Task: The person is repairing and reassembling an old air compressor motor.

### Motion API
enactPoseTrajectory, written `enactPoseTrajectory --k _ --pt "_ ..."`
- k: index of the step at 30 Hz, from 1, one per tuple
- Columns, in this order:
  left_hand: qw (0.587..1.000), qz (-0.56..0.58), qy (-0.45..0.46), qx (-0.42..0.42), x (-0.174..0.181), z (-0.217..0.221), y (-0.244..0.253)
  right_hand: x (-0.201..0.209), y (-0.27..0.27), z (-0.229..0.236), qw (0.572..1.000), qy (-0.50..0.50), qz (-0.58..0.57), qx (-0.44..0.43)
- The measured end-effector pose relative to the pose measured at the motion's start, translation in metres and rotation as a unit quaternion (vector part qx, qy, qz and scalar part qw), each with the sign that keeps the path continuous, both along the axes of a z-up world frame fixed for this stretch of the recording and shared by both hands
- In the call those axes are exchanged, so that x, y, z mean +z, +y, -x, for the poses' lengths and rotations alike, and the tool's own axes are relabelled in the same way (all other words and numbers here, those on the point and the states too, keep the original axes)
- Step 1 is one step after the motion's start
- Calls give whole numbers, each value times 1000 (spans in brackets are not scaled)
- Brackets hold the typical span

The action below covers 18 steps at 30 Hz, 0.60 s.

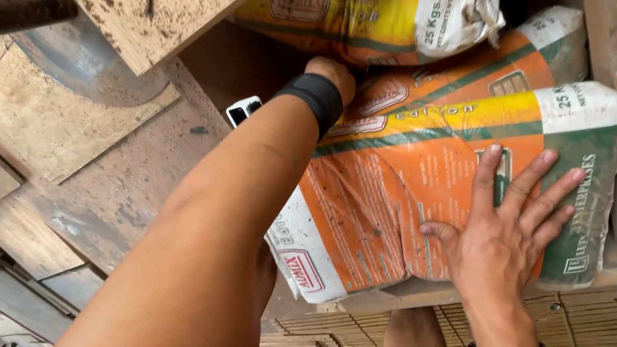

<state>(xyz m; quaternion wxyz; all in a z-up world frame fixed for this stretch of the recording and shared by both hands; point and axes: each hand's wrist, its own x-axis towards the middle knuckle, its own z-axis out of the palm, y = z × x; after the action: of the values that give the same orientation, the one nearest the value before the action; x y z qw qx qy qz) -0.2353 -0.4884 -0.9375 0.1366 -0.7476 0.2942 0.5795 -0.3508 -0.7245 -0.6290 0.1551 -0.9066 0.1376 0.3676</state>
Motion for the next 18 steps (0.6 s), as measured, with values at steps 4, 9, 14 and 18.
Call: enactPoseTrajectory --k 4,9,14,18 --pt "1000 13 -2 6 16 -9 -30 1 0 1 1000 -3 0 -5" --pt "999 26 -15 16 10 -34 -42 -2 2 2 1000 -21 -3 -18" --pt "999 30 -23 25 8 -52 -48 -8 2 3 999 -24 -7 -26" --pt "999 31 -16 31 8 -47 -47 -7 2 5 1000 -14 -1 -28"
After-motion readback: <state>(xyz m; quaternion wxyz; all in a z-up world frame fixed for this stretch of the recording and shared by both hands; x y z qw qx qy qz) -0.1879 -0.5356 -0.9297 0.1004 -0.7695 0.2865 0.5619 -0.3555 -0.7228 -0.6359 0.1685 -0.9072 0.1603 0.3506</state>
